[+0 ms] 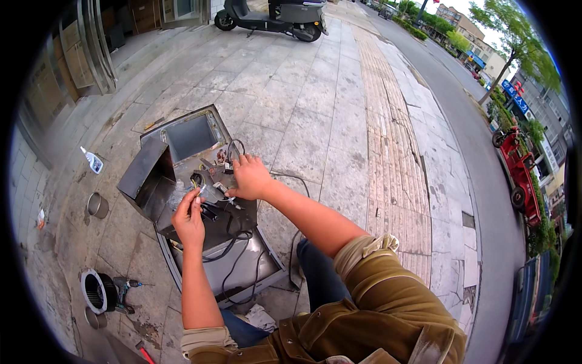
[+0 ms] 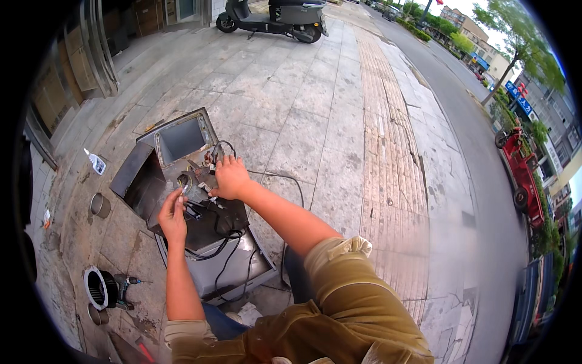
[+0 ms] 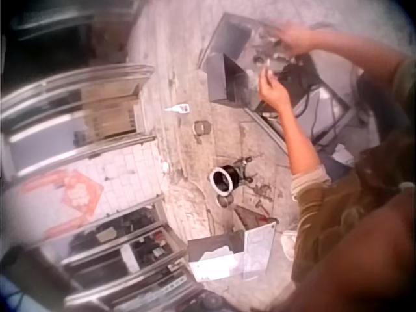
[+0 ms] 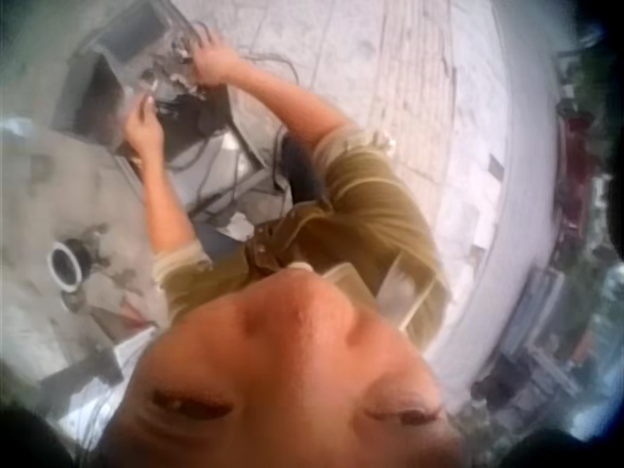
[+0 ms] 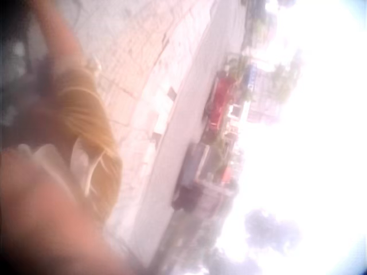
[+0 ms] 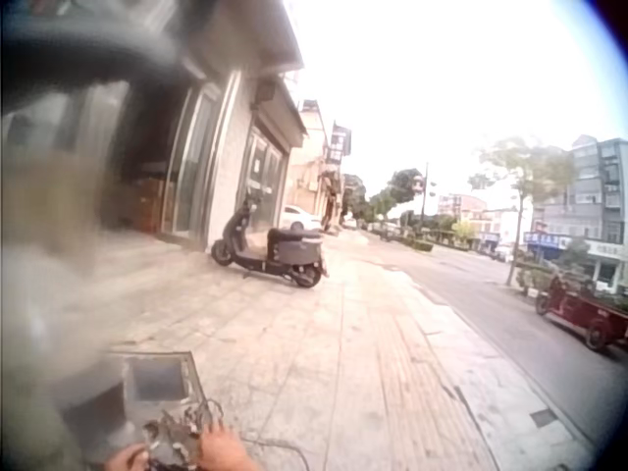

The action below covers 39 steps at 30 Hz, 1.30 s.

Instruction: The person sits on the sidewalk and repairs a metal electrical box. They use pliers to strip and cut wires, then connect them to a white plastic connector. The person handles multiple colored wires and secures the connections.

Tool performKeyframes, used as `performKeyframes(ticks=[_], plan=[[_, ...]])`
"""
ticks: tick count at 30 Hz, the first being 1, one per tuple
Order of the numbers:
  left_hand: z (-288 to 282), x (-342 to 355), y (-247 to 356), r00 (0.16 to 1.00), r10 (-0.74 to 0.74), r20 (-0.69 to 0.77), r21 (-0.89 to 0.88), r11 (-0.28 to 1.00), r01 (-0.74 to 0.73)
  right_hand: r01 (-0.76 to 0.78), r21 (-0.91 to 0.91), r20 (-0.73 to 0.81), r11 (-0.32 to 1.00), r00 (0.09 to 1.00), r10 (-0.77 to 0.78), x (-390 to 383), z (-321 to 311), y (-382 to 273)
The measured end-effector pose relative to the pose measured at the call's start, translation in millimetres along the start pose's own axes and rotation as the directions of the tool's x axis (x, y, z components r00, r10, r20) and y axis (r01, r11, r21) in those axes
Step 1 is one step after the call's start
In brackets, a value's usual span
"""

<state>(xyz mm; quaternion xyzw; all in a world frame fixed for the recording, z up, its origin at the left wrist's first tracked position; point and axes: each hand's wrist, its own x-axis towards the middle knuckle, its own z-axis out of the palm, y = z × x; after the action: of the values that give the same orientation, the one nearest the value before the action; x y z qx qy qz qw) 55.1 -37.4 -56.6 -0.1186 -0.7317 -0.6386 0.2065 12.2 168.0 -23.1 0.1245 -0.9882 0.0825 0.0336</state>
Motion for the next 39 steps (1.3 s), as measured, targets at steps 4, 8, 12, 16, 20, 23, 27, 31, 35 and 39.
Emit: performKeyframes(ticks=[4, 8, 12, 16, 20, 23, 27, 31, 35, 39], plan=[[-5.4, -0.1, -2.5, 1.0, 0.016, -0.022, 0.012, 1.0, -0.016, -0.018, -0.008, 0.237, 1.0, 0.971, 0.02, 8.4, -5.1, -14.3], [-4.1, 0.0, -4.9, 1.0, 0.018, -0.019, 0.002, 1.0, -0.018, -0.088, -0.135, 0.08, 0.987, 0.992, 0.099, -8.4, 0.9, -38.8], [-1.9, 0.6, -4.0, 1.0, 0.024, -0.005, 0.007, 1.0, -0.024, -0.137, -0.035, 0.181, 0.99, 0.973, 0.141, -4.2, -3.9, -37.7], [0.7, -0.4, -3.7, 1.0, 0.002, -0.015, -0.042, 0.999, -0.003, -0.178, 0.223, 0.112, 0.959, 0.981, 0.156, -3.3, -20.5, -11.8], [-3.7, 3.8, -2.7, 0.998, -0.029, -0.059, -0.098, 0.995, 0.023, -0.182, 0.853, 0.136, 0.489, 0.982, 0.129, -18.5, -48.9, 9.3], [-4.2, 2.6, 2.0, 0.999, -0.029, -0.029, -0.073, 0.997, 0.027, -0.307, 0.929, 0.327, -0.206, 0.942, 0.072, -47.4, -51.5, -10.7], [5.7, -0.3, 6.5, 0.996, -0.04, 0.08, -0.063, 0.997, 0.045, -0.441, 0.875, 0.449, -0.198, 0.894, -0.009, -52.0, -24.4, -18.5], [4.8, -3.1, 5.8, 0.998, 0.022, 0.054, 0.019, 1.0, -0.023, -0.473, 0.877, 0.47, -0.081, 0.881, -0.056, -43.1, -5.4, -26.7], [4.6, -1.9, 6.7, 0.996, 0.087, 0.039, 0.104, 0.99, -0.09, -0.453, 0.891, 0.452, -0.013, 0.889, -0.072, -39.8, -2.5, -29.5], [8.2, -1.2, 10.0, 0.994, 0.101, 0.041, 0.138, 0.985, -0.105, -0.454, 0.891, 0.454, 0.025, 0.889, -0.061, -41.7, 0.9, -28.9]])
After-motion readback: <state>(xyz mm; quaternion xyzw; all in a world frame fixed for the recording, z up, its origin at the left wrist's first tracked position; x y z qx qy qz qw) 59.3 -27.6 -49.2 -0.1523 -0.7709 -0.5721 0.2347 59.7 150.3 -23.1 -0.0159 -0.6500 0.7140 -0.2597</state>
